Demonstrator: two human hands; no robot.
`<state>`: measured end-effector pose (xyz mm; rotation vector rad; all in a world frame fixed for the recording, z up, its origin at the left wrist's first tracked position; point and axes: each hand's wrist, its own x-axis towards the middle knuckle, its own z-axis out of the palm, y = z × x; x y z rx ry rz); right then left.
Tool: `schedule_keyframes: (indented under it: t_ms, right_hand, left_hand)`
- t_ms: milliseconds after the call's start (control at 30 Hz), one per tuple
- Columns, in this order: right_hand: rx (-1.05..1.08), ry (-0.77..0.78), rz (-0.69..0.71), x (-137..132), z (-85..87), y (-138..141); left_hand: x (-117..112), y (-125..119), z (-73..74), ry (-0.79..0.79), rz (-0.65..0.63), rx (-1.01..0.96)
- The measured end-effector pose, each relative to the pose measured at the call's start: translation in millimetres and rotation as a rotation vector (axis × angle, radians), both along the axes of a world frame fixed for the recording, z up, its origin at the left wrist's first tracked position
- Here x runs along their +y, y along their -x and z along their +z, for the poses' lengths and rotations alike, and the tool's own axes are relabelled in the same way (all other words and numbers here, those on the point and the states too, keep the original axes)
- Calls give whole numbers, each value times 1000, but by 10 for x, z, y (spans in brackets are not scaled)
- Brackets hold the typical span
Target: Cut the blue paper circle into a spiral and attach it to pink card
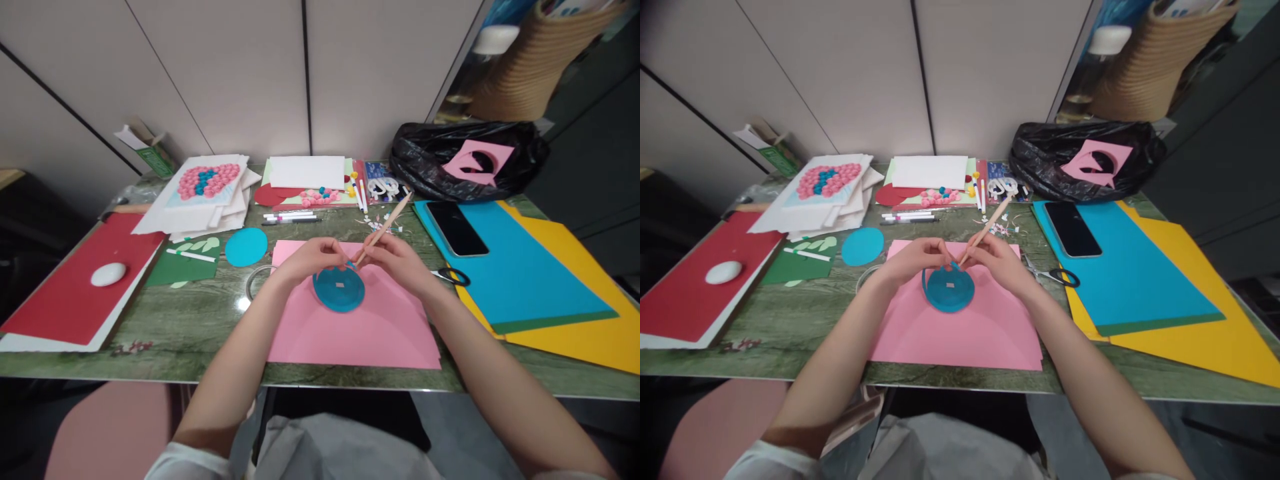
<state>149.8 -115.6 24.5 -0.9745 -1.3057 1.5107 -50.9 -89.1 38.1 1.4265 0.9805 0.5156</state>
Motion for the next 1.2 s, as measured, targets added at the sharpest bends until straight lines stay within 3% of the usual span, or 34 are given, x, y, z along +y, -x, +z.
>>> schedule_keyframes:
  t_ms: [300, 700, 967, 1200]
  right_hand:
    - [-125, -43, -50, -29, 66, 11]
    - [-73, -41, -10, -32, 34, 14]
    - [-36, -119, -127, -32, 46, 60]
    - [-116, -207, -228, -53, 27, 72]
  left_hand:
    - [11, -7, -29, 84, 3, -99]
    - [16, 5, 2, 156, 5, -122]
    - [8, -50, -12, 291, 119, -303]
    - [-51, -87, -8, 185, 147, -299]
